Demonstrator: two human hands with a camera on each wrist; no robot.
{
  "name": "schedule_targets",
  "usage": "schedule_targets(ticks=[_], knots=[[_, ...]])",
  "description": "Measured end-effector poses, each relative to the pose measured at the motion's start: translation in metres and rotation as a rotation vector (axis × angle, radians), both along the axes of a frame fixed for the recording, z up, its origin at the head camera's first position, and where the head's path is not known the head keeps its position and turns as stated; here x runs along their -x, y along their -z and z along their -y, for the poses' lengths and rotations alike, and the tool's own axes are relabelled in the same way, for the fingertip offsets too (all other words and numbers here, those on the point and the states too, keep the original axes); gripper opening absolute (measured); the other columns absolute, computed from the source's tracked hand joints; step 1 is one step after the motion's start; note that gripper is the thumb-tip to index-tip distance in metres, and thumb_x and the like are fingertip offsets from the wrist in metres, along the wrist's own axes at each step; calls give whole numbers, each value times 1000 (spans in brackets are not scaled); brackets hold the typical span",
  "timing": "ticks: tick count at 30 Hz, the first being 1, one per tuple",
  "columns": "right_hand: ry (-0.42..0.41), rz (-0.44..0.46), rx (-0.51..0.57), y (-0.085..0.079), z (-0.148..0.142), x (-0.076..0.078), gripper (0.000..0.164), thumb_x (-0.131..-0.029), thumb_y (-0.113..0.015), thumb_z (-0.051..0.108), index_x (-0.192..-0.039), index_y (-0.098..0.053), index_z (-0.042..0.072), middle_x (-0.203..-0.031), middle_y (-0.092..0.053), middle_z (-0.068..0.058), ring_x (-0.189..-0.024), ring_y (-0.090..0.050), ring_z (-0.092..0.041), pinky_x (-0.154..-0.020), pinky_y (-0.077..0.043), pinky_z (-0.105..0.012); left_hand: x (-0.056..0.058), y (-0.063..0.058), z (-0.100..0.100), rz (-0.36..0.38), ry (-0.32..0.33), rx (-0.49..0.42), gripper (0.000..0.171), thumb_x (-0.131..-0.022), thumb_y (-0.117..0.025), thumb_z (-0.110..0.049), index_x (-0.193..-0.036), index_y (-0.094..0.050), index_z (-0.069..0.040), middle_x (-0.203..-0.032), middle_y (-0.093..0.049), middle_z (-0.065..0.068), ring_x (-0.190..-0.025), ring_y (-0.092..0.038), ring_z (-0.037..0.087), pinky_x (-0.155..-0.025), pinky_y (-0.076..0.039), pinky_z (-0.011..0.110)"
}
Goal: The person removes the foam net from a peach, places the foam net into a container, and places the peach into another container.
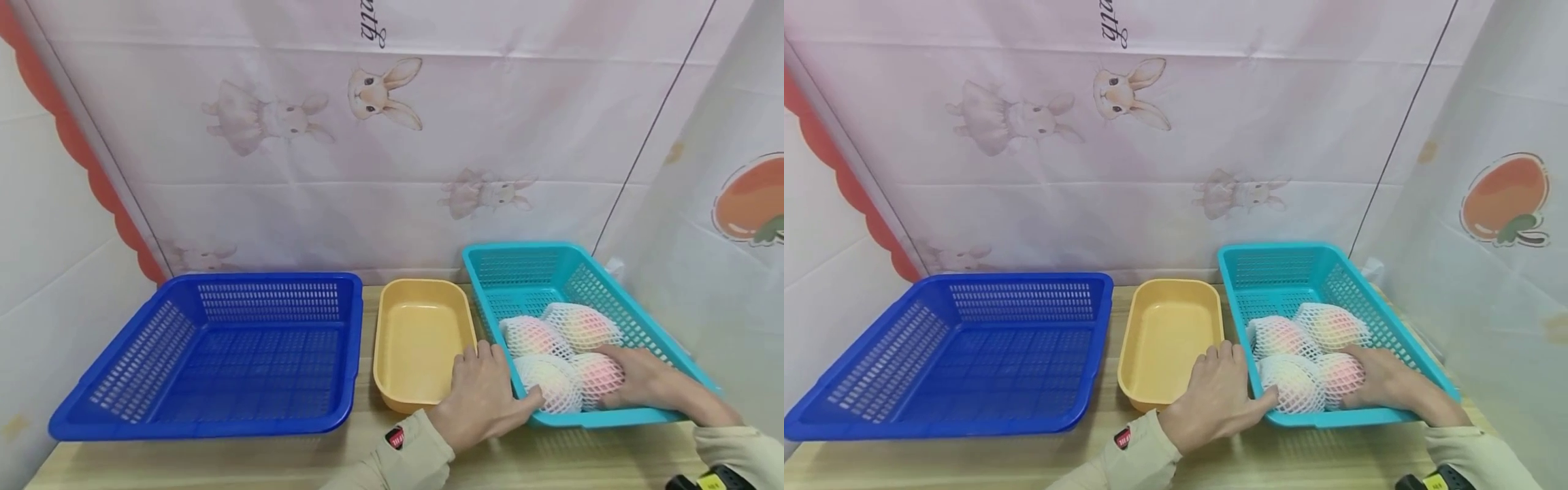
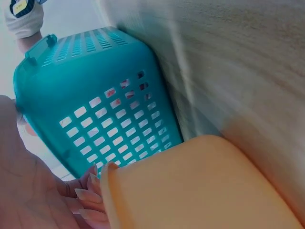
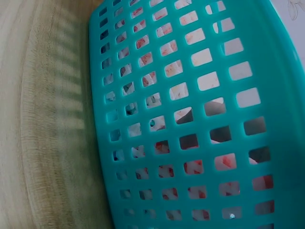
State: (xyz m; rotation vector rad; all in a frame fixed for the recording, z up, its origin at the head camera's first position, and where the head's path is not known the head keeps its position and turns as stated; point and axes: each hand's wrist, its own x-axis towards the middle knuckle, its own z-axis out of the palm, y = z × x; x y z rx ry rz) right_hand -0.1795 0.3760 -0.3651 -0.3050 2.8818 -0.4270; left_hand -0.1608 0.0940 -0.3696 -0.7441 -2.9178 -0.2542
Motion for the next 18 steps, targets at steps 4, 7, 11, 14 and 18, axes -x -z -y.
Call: schedule_targets(ticks=[4,7,11,14,18], knots=[[22,2,11,0,2,-1,86,-64,-84,40,-130,-51,-5,-113,-62,-23,-98,-59,-39,-75,-49,-54,-1,-1,2,-14,6,-44,58,-88,-37,-65,-89,-52,-10,-79,-47,3,-65,-42,19,-61,-35,29],[27,-3,11,0,3,-3,87,-63,-85,41,-130,-51,-4,-113,-62,-22,-98,-58,-38,-74,-49,-54,-2,-2,3,-23,19,-59,56,-89,-38,-64,-89,-53,-9,-78,-47,3,-65,-42,18,-60,-35,28],[20,-38,5,-2,3,-6,86,-62,-85,42,-128,-53,-3,-111,-62,-20,-98,-58,-38,-74,-48,-53,-2,-2,7,-9,21,-60,56,-90,-38,-62,-92,-54,-9,-79,-48,3,-67,-44,17,-60,-36,27],[16,-69,-11,-4,4,-6,85,-61,-85,42,-127,-53,-2,-110,-63,-22,-99,-58,-42,-75,-47,-58,-2,-2,10,16,18,-60,59,-90,-38,-63,-98,-55,-7,-83,-49,4,-70,-45,17,-62,-38,27],[11,-97,-29,-8,6,-6,86,-61,-85,40,-128,-53,-3,-111,-63,-24,-99,-57,-45,-75,-47,-59,-2,-2,14,26,10,-70,58,-90,-38,-62,-98,-56,-7,-80,-48,3,-68,-44,16,-60,-38,26]])
